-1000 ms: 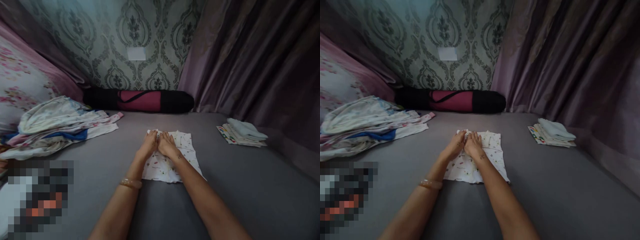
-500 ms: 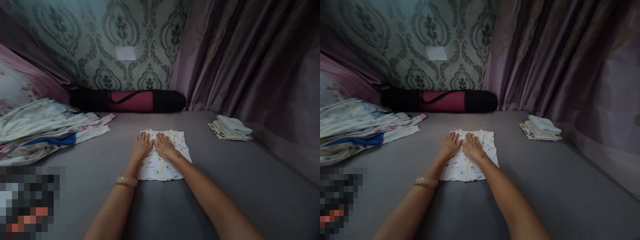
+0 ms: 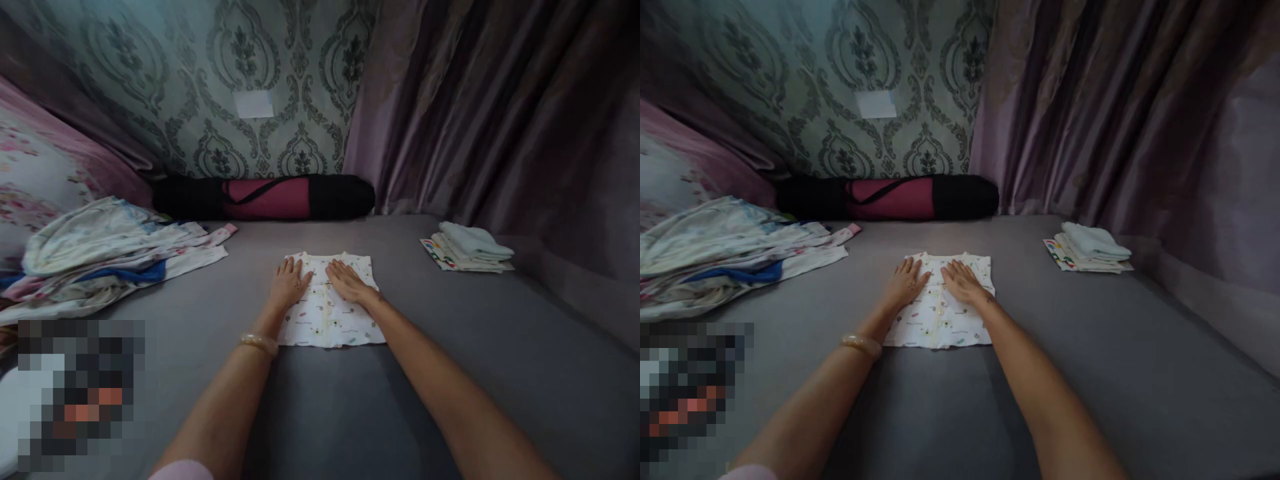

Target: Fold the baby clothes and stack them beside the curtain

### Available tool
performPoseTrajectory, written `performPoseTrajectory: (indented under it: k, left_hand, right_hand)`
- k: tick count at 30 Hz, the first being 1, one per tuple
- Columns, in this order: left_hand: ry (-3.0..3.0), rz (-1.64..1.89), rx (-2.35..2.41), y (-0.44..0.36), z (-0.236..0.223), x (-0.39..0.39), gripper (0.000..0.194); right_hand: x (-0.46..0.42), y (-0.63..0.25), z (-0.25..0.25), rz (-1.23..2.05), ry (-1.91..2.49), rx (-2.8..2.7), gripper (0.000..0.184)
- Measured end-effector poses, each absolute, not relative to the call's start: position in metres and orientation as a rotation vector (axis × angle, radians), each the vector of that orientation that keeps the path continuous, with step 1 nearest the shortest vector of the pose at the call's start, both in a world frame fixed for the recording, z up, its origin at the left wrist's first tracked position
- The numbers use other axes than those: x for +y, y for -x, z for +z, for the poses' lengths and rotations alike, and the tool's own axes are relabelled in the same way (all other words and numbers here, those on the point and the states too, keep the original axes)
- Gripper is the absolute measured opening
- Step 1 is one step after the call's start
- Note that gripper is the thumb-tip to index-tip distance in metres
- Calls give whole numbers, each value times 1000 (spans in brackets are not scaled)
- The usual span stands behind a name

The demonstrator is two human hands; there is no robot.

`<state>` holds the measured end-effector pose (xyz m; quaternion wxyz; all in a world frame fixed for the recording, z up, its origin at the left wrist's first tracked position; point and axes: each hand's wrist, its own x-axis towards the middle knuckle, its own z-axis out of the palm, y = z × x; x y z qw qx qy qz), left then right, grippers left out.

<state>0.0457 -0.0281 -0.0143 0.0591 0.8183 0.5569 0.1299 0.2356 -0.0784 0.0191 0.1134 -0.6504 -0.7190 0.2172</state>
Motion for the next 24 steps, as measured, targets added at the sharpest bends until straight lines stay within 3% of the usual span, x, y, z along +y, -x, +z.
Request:
performPoseTrajectory:
  k: [3,8,12,24]
  left_hand:
    - [-2411,298,1655,-44,-10,-22,66]
    - [-2531,225,1447,-42,0,-38,70]
    - [-2738,208,1137,-47,2,-72,68]
    - [-2777,390,1045,-32,26,-118,30]
  right_hand:
    - [-83,-255,27,751,1757,-2064,67]
    - [-113,-274,24,447,1605,-2336,64]
    - [-138,-272,20,384,1533,-2525,63]
    - [-209,-234,31,452,1552,-2563,64]
